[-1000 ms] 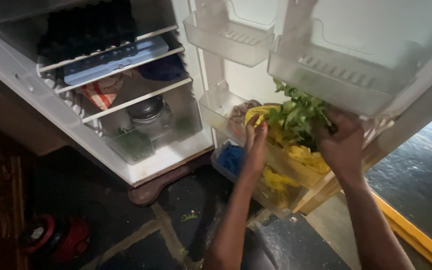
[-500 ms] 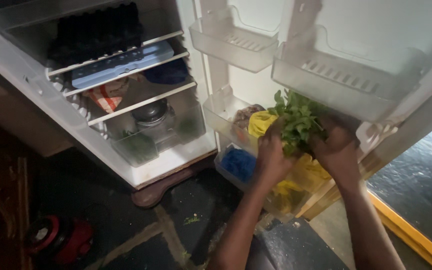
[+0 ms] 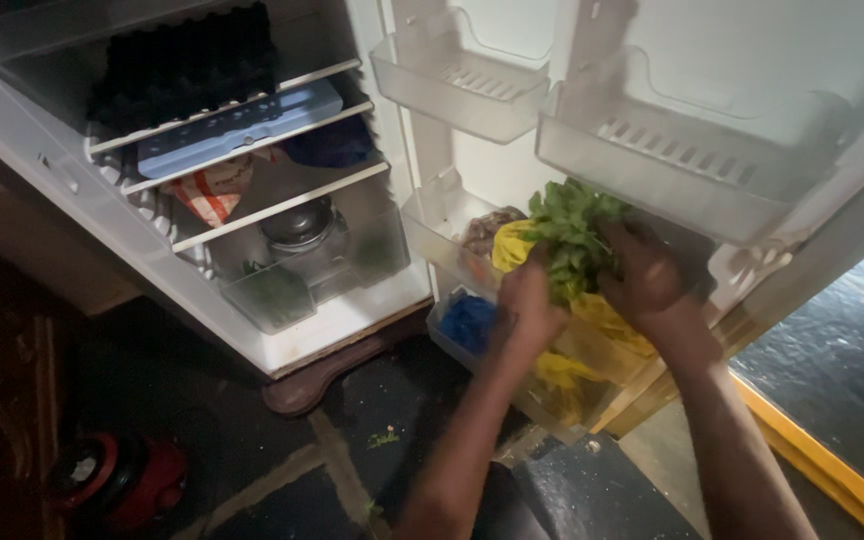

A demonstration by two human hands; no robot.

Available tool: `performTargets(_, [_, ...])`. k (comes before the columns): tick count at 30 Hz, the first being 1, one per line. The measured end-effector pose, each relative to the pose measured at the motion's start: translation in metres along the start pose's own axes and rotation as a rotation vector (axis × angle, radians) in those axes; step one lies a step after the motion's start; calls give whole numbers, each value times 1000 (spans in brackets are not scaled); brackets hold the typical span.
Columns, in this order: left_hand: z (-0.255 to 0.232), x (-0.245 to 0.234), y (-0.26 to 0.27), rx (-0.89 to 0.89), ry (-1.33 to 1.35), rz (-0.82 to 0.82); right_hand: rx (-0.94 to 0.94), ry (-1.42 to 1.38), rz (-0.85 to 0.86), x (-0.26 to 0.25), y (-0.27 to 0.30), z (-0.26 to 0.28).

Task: The person removes various items from an open refrigerator, including plastic bags containing food and a bunch of leafy greens, and places them on a nearby bed. The person also removes a small box and a clear plastic shelf from the refrigerator door.

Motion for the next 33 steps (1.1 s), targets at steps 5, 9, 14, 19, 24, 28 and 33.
performTargets(5, [12, -5, -6, -39, -53, -13, -20, -136, 63, -2, -15, -12])
performTargets(9, [11, -22, -8, 146, 77, -323, 0, -46, 25, -11, -29, -4])
performTargets(14, [8, -43, -10, 292, 18, -588, 298, -100, 136, -13, -43, 2])
performTargets(19, [30, -39, -14, -29, 616, -585, 225, -211, 32, 4, -52, 26])
performTargets(24, [62, -24, -8, -409, 1214, -582, 151, -301, -34, 39, -39, 64])
performTargets(28, [80, -26, -3, -413, 1496, -639, -35, -318, -59, 50, -32, 112])
performTargets(33, [102, -43, 3, -469, 1557, -647, -32, -358, 35, 53, -29, 162])
Point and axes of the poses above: each hand's wrist, its own y-axis away from the middle knuckle, its own x-axis out of the palm, z = x × y, the point moved 5 cm from there along -y, towards the middle knuckle, and after that the axes turned 1 degree about z, right-handed, at the moved point
